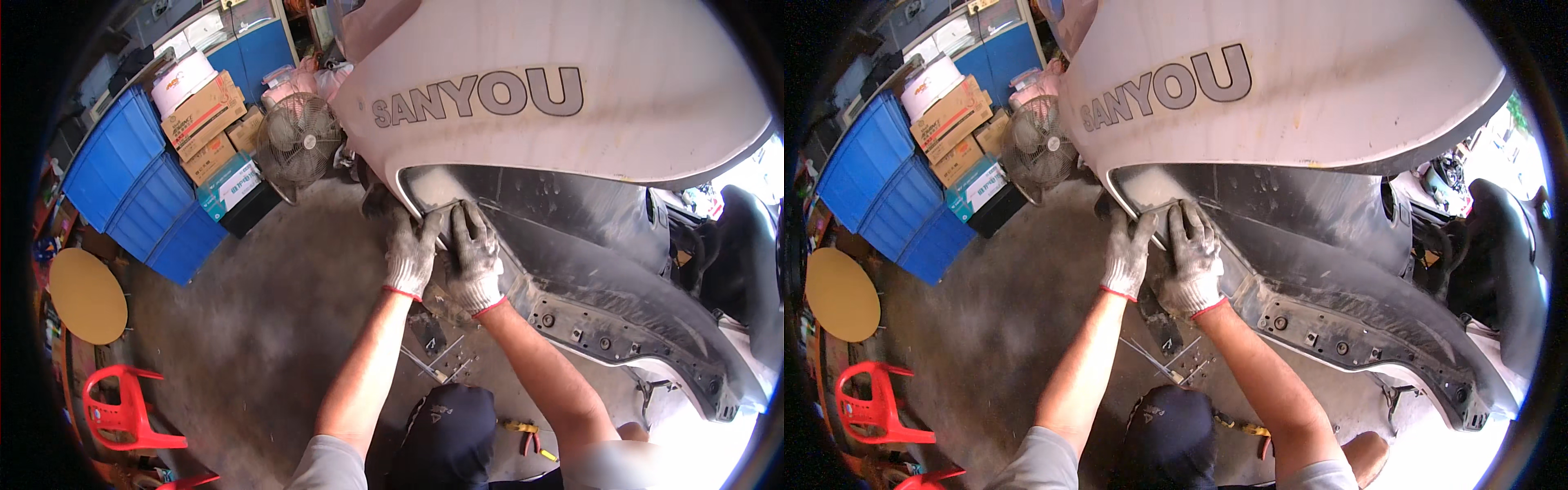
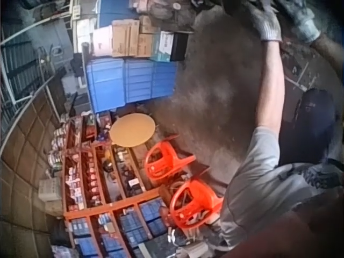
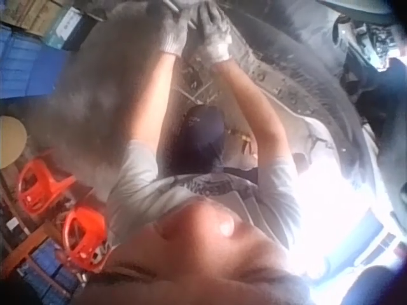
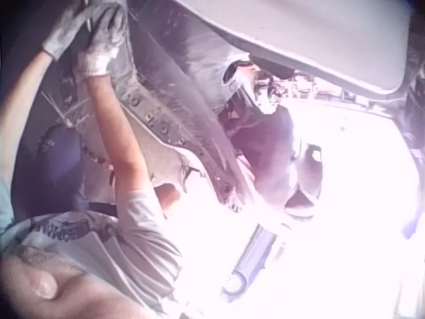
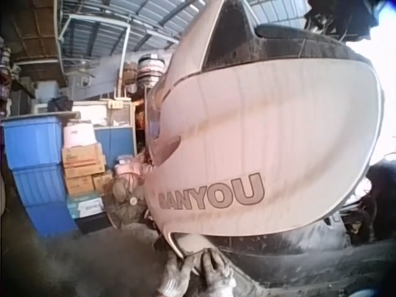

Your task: The recorder fits a plastic vent into a motorcycle fairing and then aligns the larger fairing section with the motorcycle body.

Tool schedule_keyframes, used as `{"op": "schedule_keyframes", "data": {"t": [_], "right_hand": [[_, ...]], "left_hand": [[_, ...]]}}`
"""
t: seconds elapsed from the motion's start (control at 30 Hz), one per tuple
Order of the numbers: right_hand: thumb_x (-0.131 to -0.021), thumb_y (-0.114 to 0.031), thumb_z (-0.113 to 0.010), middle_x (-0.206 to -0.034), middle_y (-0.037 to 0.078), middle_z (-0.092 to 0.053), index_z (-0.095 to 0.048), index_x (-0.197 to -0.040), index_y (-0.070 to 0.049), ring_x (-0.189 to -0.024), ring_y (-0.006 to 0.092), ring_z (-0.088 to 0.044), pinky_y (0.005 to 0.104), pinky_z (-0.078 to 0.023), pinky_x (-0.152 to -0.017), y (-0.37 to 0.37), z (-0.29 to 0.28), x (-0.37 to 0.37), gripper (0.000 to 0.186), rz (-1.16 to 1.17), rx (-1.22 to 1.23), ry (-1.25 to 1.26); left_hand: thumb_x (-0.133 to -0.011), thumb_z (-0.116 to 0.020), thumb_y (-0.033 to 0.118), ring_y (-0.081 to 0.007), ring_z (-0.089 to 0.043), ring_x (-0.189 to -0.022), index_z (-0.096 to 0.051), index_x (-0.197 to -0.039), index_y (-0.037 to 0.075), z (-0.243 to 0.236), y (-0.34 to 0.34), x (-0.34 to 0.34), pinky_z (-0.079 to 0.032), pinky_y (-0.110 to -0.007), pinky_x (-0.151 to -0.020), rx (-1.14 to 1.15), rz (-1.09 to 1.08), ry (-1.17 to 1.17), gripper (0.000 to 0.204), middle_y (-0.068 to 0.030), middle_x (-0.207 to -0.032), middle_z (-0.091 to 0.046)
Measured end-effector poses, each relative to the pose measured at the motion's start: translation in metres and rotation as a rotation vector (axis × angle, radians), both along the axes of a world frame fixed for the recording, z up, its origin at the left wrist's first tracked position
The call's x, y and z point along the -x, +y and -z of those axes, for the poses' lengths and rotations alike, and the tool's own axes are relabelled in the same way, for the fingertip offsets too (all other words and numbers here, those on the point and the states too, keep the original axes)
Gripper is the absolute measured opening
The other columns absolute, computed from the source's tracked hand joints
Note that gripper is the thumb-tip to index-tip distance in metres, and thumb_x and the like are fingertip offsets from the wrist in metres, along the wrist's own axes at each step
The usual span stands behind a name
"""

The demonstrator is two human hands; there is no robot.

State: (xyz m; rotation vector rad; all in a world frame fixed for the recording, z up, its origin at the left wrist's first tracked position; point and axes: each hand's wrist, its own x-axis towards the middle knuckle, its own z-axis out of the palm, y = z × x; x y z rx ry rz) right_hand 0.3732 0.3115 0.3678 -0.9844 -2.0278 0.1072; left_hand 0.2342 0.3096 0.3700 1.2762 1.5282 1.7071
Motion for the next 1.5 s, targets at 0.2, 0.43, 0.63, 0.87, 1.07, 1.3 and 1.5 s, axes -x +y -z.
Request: {"op": "schedule_keyframes", "data": {"t": [0.2,0.43,0.63,0.87,1.07,1.3,1.5], "right_hand": [[-0.074,-0.015,-0.070,-0.144,0.022,-0.044,-0.045,-0.144,-0.002,-0.134,0.0450,-0.041,0.0530,-0.035,-0.112,0.007,-0.007,0.006,0.075,-0.077,-0.133,0.084],[-0.074,-0.018,-0.076,-0.144,0.018,-0.046,-0.050,-0.143,-0.007,-0.133,0.0411,-0.045,0.0513,-0.038,-0.110,-0.007,-0.008,0.010,0.074,-0.062,-0.122,0.056],[-0.068,-0.023,-0.080,-0.145,0.018,-0.046,-0.051,-0.143,-0.008,-0.134,0.0399,-0.045,0.0480,-0.039,-0.112,0.006,-0.010,0.001,0.082,-0.166,-0.097,0.066],[-0.071,-0.019,-0.074,-0.146,0.020,-0.045,-0.043,-0.148,-0.007,-0.132,0.0409,-0.045,0.0470,-0.040,-0.111,0.001,-0.026,-0.008,0.084,0.085,0.101,-0.082],[-0.077,-0.022,-0.072,-0.141,0.024,-0.048,-0.044,-0.147,-0.006,-0.128,0.0432,-0.048,0.0491,-0.043,-0.107,-0.004,-0.034,0.004,0.077,0.122,0.131,-0.108],[-0.069,-0.033,-0.077,-0.142,0.025,-0.046,-0.038,-0.152,-0.009,-0.128,0.0424,-0.047,0.0488,-0.042,-0.107,-0.009,-0.020,-0.016,0.094,0.214,0.248,-0.236],[-0.079,-0.035,-0.076,-0.139,0.026,-0.046,-0.035,-0.151,-0.008,-0.121,0.0447,-0.049,0.0525,-0.044,-0.100,-0.034,0.034,-0.063,0.087,0.308,0.203,-0.258]], "left_hand": [[-0.094,-0.068,0.028,-0.0225,-0.063,-0.100,-0.052,-0.130,-0.004,-0.017,-0.003,-0.012,-0.049,-0.037,-0.093,0.022,-0.067,-0.083,0.050,-0.0137,-0.112,-0.068],[-0.097,-0.063,0.038,-0.0280,-0.067,-0.105,-0.053,-0.132,-0.002,0.004,0.001,0.013,-0.051,-0.039,-0.092,-0.133,0.138,-0.204,0.053,-0.0225,-0.111,-0.069],[-0.102,-0.059,0.031,-0.0190,-0.051,-0.121,-0.038,-0.150,-0.003,-0.008,-0.009,0.003,-0.042,-0.035,-0.105,-0.025,0.073,-0.136,0.063,-0.0110,-0.134,-0.056],[-0.096,-0.066,0.031,-0.0253,-0.046,-0.133,-0.026,-0.157,0.001,-0.009,-0.020,-0.012,-0.038,-0.036,-0.111,0.118,0.052,-0.024,0.079,-0.0179,-0.149,-0.048],[-0.089,-0.067,0.051,-0.0403,-0.066,-0.107,-0.048,-0.138,0.000,0.000,-0.018,-0.011,-0.051,-0.048,-0.091,0.056,-0.119,0.136,0.073,-0.0250,-0.116,-0.068],[-0.082,-0.069,0.058,-0.0465,-0.064,-0.112,-0.043,-0.136,-0.006,-0.054,-0.004,-0.035,-0.053,-0.051,-0.092,0.390,-0.370,0.240,0.087,-0.0336,-0.118,-0.064],[-0.081,-0.070,0.063,-0.0482,-0.061,-0.115,-0.037,-0.141,-0.004,-0.051,-0.008,-0.046,-0.052,-0.052,-0.096,0.516,-0.371,0.322,0.096,-0.0353,-0.126,-0.059]]}}
